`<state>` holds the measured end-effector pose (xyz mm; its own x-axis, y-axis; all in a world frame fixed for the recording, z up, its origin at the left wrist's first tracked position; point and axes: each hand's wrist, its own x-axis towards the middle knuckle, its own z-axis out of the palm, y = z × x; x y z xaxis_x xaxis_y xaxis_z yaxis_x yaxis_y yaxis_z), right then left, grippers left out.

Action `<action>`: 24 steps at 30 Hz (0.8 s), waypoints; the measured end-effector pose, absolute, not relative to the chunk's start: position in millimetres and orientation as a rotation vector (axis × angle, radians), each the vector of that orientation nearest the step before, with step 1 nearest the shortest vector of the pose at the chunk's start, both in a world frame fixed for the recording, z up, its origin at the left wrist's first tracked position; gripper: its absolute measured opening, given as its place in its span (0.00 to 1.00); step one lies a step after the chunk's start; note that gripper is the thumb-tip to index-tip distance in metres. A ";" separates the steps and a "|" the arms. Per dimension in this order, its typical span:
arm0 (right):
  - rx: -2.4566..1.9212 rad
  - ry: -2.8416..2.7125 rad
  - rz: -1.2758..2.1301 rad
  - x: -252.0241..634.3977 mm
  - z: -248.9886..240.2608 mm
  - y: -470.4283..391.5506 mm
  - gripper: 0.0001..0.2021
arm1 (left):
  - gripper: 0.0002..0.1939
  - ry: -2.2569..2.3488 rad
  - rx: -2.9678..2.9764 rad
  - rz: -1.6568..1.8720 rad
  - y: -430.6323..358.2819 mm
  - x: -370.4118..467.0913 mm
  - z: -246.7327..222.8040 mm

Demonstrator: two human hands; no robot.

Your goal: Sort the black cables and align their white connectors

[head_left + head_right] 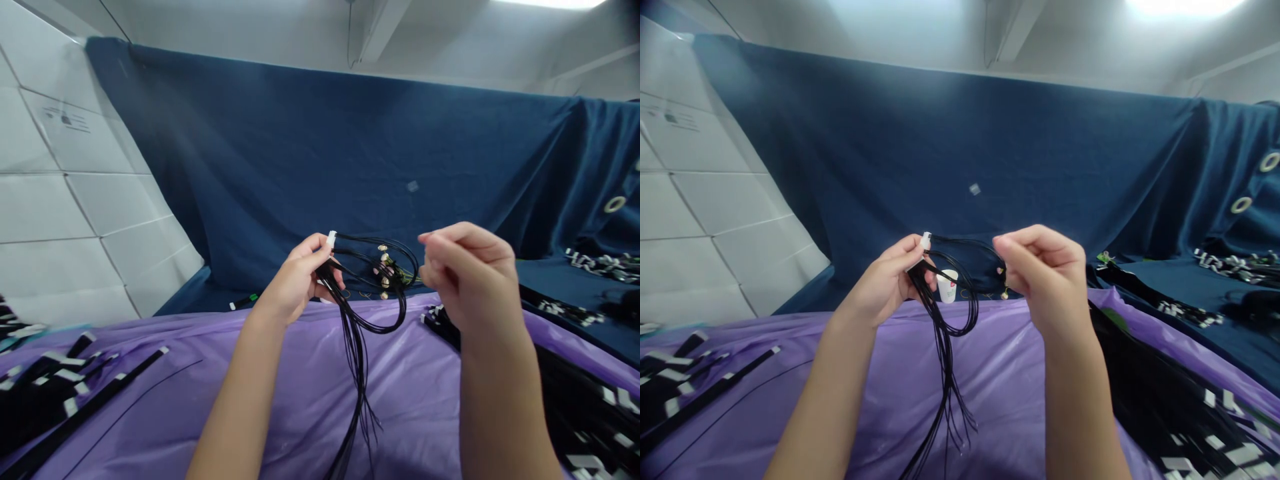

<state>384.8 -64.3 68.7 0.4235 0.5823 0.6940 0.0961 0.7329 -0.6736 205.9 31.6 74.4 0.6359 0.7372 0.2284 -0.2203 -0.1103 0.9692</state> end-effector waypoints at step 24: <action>-1.187 -1.381 0.092 368.2 66.3 -62.9 0.08 | 0.10 0.401 1.497 0.843 31.5 206.2 69.8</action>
